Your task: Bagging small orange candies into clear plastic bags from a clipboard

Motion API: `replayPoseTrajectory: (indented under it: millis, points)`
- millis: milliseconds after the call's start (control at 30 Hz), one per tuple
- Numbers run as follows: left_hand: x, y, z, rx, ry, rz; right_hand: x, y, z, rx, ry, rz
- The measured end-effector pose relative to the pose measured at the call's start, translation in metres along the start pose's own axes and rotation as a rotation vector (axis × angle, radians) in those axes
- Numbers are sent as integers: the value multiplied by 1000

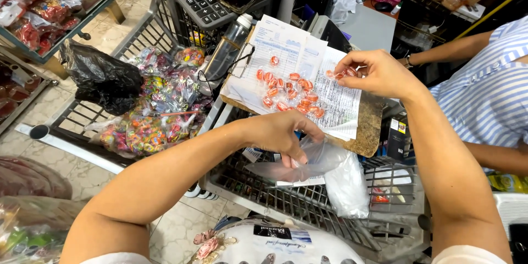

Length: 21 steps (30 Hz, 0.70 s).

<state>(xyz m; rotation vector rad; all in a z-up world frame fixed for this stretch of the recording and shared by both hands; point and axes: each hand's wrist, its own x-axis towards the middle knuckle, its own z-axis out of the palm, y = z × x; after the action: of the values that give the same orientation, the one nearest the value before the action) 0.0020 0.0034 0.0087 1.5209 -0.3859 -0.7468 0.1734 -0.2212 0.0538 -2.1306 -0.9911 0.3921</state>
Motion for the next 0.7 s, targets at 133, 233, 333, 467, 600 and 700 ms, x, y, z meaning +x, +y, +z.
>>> replayPoseTrajectory:
  millis: [133, 233, 333, 467, 600, 700]
  points:
    - [-1, 1, -1, -11, 0, 18, -7, 5, 1, -96, 23, 5]
    - [1, 0, -1, -10, -4, 28, -13, 1, 2, -89, 45, 2]
    - [3, -3, -1, -31, -3, 41, -31, -32, 7, 0, 28, -3]
    - [4, -3, 0, -63, 29, 66, -57, -62, 19, 7, -161, -45]
    - [3, 4, 2, -99, 33, 87, -65, -82, 28, -72, -280, -111]
    - [6, -2, 1, -107, 41, 107, -71, -90, 32, -125, -304, -195]
